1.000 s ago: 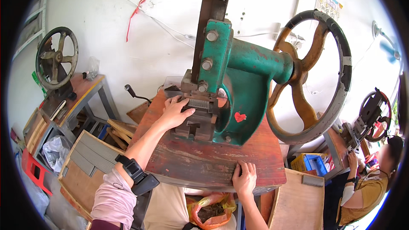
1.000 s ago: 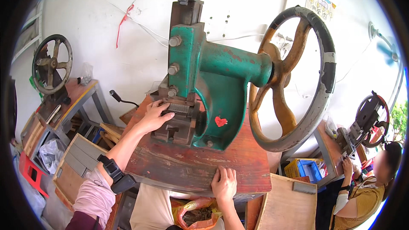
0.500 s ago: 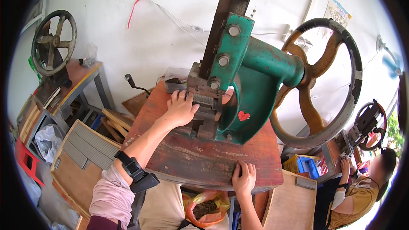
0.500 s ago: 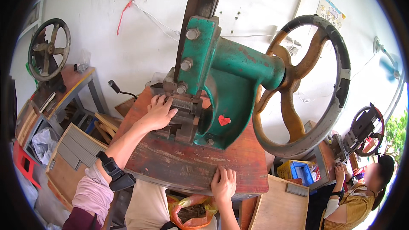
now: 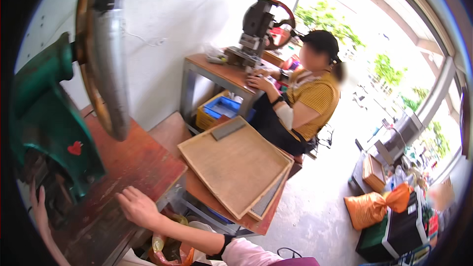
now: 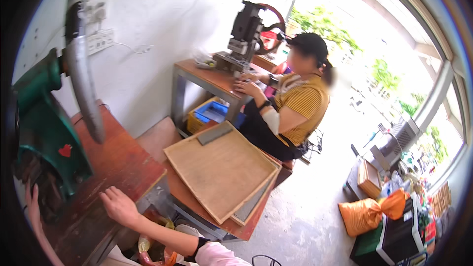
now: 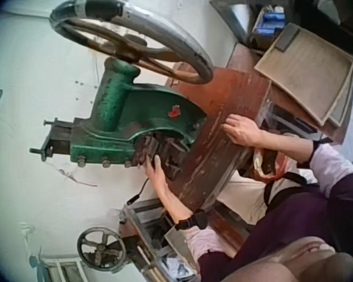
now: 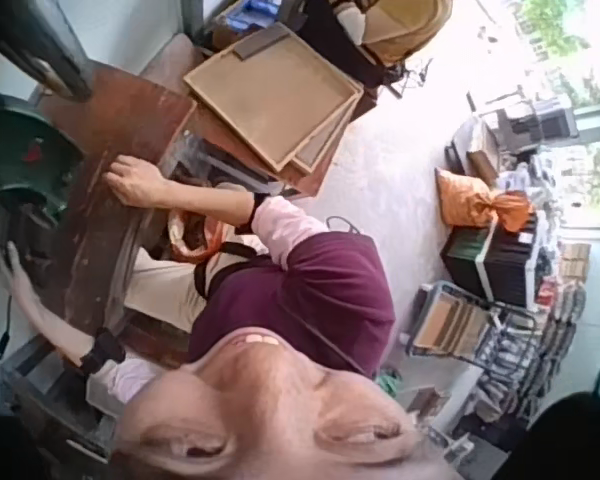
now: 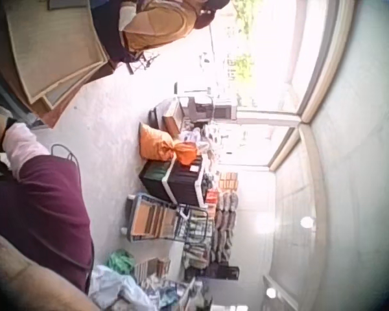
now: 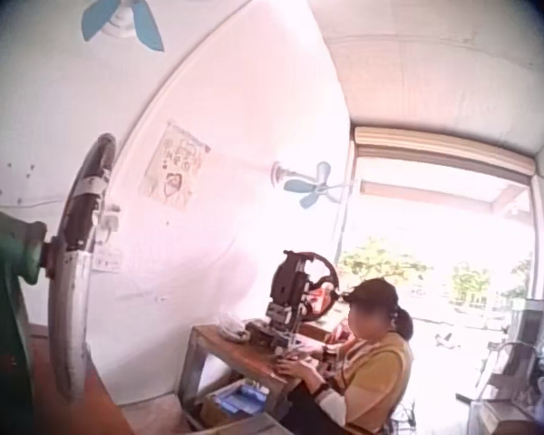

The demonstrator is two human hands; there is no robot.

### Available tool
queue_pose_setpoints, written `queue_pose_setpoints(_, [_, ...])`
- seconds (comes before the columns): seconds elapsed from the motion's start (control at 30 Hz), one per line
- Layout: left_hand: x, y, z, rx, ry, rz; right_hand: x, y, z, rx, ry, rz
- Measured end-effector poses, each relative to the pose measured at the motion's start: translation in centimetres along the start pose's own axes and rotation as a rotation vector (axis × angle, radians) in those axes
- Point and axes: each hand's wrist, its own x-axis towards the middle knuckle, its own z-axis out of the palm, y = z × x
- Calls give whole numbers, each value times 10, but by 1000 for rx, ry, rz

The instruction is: The recorder uses a manual press machine to process small metal or plastic strips and organizes them into a tray.

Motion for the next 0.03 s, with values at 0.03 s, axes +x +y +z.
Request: queue_pose_setpoints(0.03, [11,-12,9,-48,-12,-10,-4,5,-1,7,-6,22])
